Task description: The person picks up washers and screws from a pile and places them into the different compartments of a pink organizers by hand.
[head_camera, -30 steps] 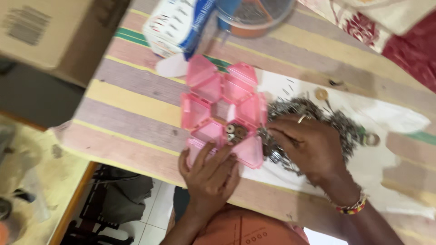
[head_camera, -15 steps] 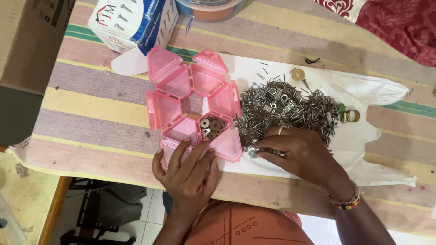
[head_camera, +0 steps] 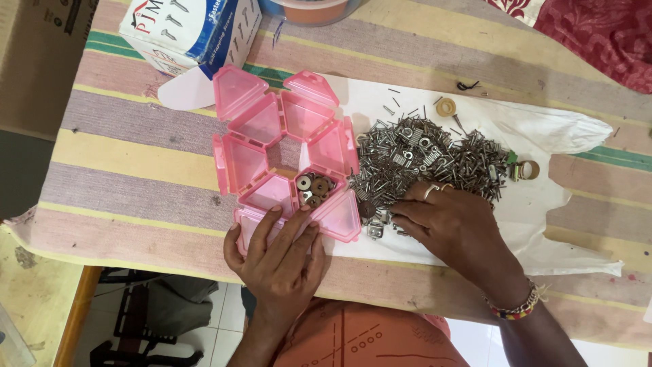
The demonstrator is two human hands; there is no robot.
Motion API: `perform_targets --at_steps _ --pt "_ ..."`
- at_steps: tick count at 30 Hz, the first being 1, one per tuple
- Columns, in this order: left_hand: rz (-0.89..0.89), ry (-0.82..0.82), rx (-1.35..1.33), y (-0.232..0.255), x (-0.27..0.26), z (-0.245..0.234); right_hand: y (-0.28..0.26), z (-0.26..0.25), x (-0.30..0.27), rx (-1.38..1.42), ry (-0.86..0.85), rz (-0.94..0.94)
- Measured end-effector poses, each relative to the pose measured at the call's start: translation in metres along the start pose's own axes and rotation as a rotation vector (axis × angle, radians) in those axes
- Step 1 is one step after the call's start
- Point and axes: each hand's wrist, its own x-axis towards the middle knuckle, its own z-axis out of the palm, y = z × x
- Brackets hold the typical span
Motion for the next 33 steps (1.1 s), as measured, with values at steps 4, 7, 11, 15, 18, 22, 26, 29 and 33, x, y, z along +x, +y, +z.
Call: perform_targets --at_steps 4,7,11,15,18,22,26,29,33 --pt "-0.004 -0.001 -0.007 0.000 -0.001 0.000 0.001 0.003 0.002 -0.021 0.007 -0.015" --pt "-0.006 0.005 -0.002 0.000 -0.001 0.001 0.005 0.003 0.000 0.006 0.058 -0.020" --pt "-0.008 0.008 -0.007 0.000 -0.002 0.001 0.022 0.000 -0.008 0.287 0.063 0.192" --pt "-0.006 0.007 -0.004 0.000 -0.001 0.001 0.035 0.007 -0.014 0.525 0.020 0.407" --pt "-0.014 0.012 -0.011 0.000 -0.001 0.002 0.037 0.009 -0.014 0.533 -0.005 0.362" --pt "-0.010 -0.009 -0.033 0.000 -0.002 0.000 0.030 0.007 -0.012 0.528 -0.035 0.308" --pt "-0.017 0.027 -0.036 0.000 0.000 0.000 0.008 -0.001 0.007 0.397 0.014 0.181" --pt "-0.006 0.049 -0.038 0.002 0.001 0.000 -0.011 -0.005 0.024 0.304 0.089 -0.052" --pt "-0.003 0.059 -0.033 0.002 0.003 0.000 -0.038 0.003 0.055 0.261 0.100 -0.189"
